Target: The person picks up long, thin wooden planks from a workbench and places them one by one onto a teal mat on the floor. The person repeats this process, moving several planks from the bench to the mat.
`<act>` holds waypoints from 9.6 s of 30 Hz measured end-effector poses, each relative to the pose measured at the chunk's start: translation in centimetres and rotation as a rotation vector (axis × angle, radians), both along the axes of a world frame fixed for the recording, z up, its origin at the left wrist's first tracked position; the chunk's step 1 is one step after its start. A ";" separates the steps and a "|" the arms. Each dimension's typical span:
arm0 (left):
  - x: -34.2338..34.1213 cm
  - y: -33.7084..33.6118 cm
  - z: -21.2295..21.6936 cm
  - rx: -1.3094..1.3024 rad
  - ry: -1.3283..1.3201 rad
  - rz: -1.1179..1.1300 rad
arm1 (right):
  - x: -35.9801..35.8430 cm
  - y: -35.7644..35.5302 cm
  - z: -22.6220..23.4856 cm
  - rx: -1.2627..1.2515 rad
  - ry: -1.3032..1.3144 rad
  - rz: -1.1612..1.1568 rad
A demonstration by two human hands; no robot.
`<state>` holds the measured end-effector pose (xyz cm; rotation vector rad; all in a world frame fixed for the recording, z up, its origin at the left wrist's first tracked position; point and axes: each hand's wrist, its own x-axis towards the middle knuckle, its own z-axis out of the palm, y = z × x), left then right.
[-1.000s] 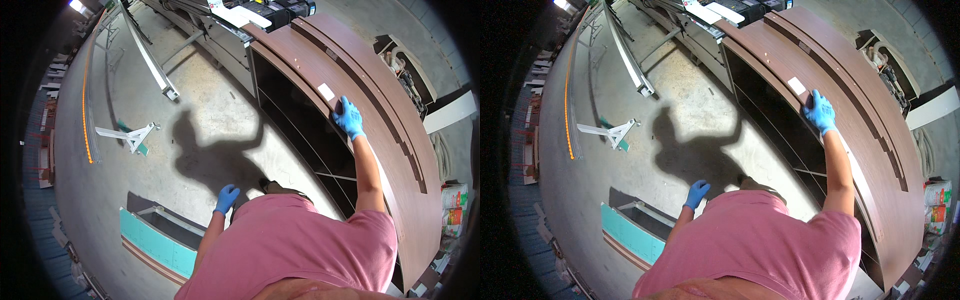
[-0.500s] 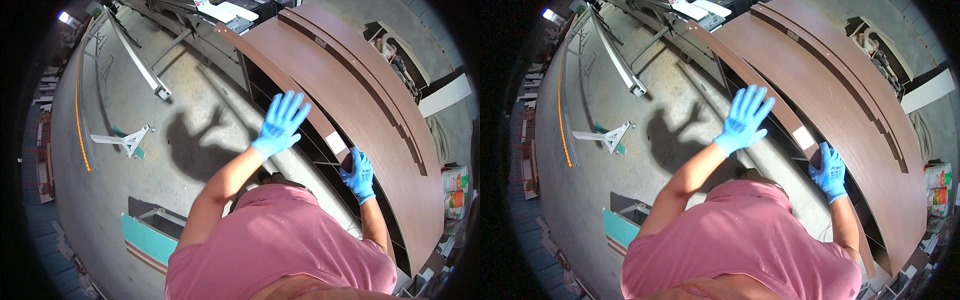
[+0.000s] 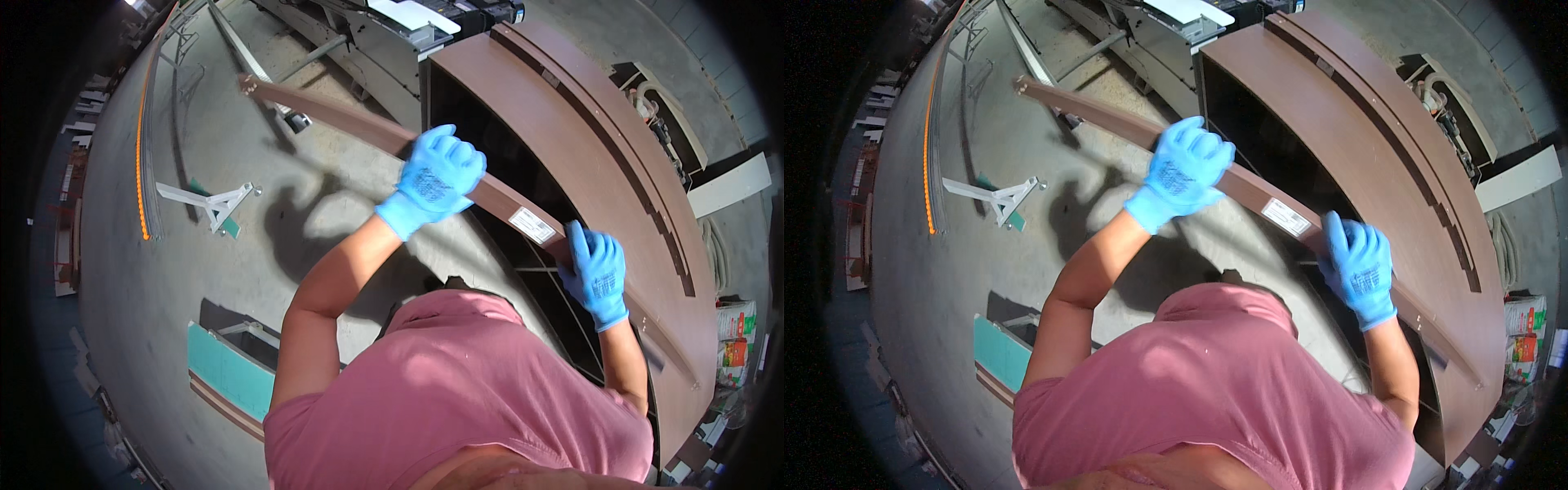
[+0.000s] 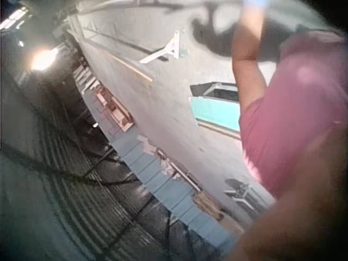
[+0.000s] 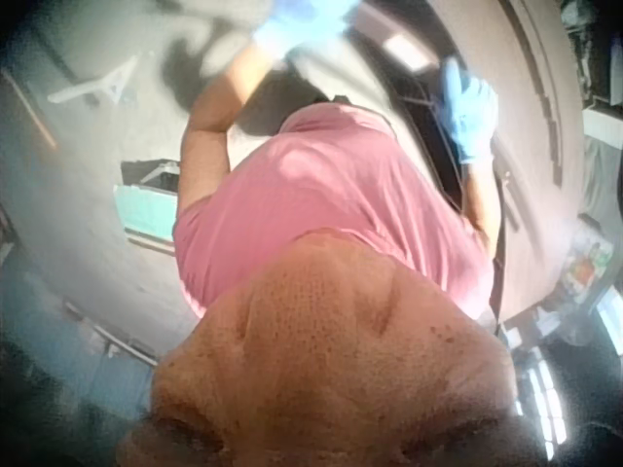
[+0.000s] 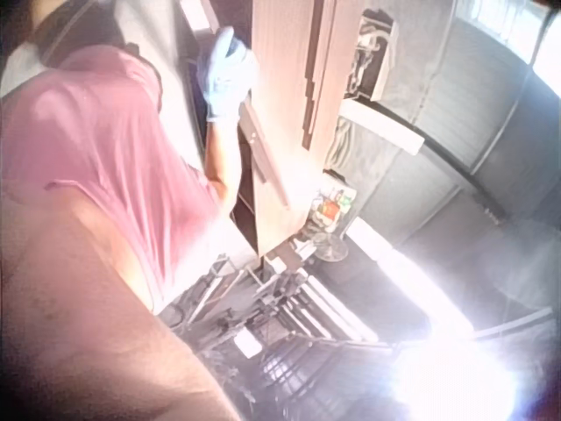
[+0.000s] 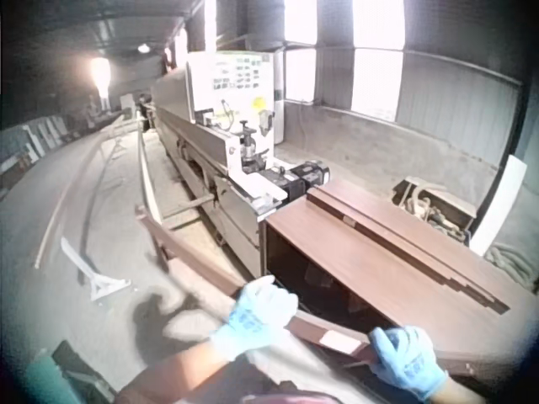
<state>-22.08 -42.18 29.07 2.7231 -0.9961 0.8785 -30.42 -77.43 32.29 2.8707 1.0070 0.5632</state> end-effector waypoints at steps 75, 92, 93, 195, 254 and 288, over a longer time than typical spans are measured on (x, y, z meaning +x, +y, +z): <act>-91.3 -1.5 -47.3 -1.260 0.198 2.813 | -75.6 76.4 -58.9 -0.248 1.576 0.868; -90.3 2.7 -46.1 -1.161 0.213 3.045 | -76.1 79.4 -56.2 -0.291 1.955 0.590; -90.5 2.3 -45.3 -1.130 0.184 2.998 | -75.5 80.0 -55.7 -0.231 1.959 0.568; -96.2 4.1 -45.5 -1.544 0.616 2.151 | -32.3 39.4 -44.5 -0.695 1.209 0.601; -28.2 -2.9 -36.7 -1.447 1.241 1.119 | 37.3 2.8 -18.0 0.347 0.215 -0.247; -19.4 3.9 -37.3 -1.072 1.490 1.136 | 16.8 -18.6 -17.3 0.380 0.270 -0.352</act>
